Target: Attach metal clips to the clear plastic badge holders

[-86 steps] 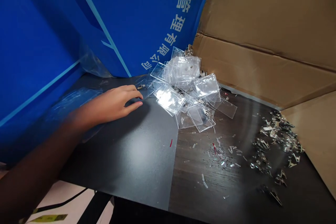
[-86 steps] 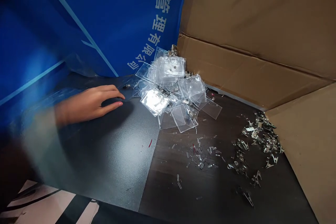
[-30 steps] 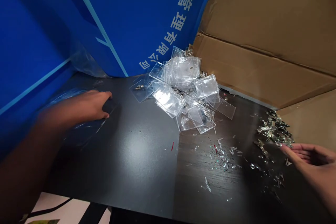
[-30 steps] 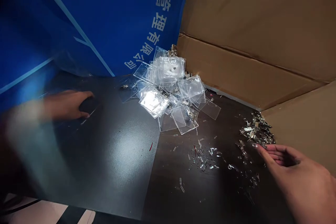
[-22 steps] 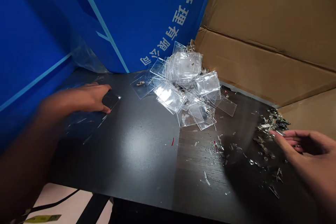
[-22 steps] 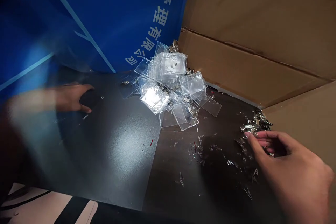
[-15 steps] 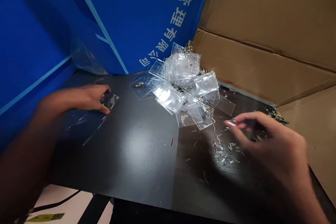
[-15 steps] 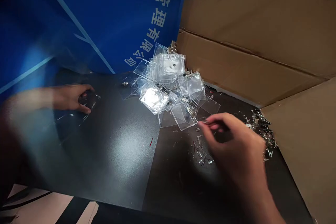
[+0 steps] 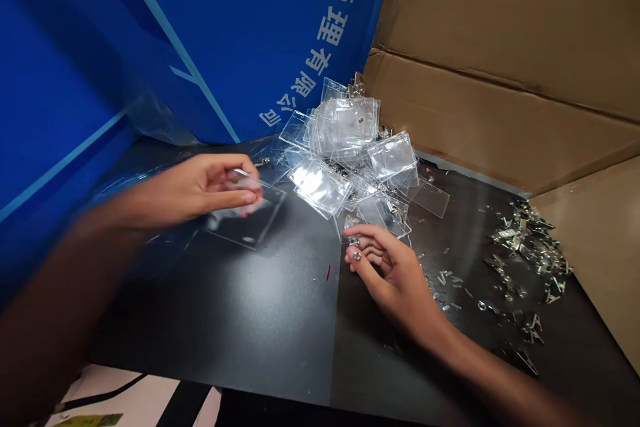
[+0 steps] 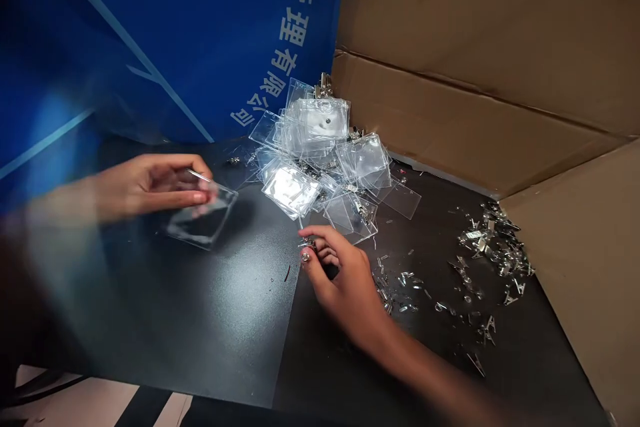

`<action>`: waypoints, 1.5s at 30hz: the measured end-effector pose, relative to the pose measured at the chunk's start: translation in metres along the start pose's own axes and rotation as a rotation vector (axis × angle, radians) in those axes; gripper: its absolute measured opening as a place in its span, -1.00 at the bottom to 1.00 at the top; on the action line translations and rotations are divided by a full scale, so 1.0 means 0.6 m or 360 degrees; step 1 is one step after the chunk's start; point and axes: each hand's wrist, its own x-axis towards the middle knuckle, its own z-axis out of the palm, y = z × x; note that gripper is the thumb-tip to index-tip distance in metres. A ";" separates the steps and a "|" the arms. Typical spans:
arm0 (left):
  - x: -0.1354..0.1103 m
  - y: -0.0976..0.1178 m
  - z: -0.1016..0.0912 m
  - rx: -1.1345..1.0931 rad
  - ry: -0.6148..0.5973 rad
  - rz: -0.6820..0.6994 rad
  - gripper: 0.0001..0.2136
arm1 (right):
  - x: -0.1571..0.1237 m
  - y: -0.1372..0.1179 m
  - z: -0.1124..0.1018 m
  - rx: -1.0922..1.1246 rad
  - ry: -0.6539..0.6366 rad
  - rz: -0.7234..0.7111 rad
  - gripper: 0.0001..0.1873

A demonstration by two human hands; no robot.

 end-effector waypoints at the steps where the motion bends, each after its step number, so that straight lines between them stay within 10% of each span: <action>1: 0.003 0.010 0.030 -0.0158 -0.0090 0.0091 -0.77 | -0.001 0.002 0.000 0.0028 -0.0035 0.0023 -0.70; 7: 0.012 0.015 0.175 -0.1238 -0.0272 0.0111 -0.92 | -0.015 0.005 0.004 0.0045 -0.0202 0.0081 -0.63; 13: 0.008 -0.010 0.235 -0.1646 -0.0459 -0.0103 -0.91 | -0.030 -0.004 0.019 -0.0053 -0.0201 0.0047 -0.72; 19: 0.003 -0.005 0.248 -0.1562 -0.0405 -0.0072 -0.89 | -0.018 -0.014 0.016 -0.0031 -0.0184 0.0092 -0.78; 27: -0.019 -0.010 0.282 -0.0693 0.0415 0.0179 -0.55 | -0.015 -0.005 0.021 0.0108 0.0158 0.0113 -0.67; 35: -0.013 -0.019 0.278 -0.0760 -0.0013 0.0153 -0.53 | -0.023 -0.014 0.019 0.0056 -0.0292 -0.0032 -0.79; 45: -0.011 -0.026 0.273 -0.0818 -0.0018 0.0181 -0.63 | -0.036 0.004 0.001 0.0202 -0.0464 0.0153 -0.63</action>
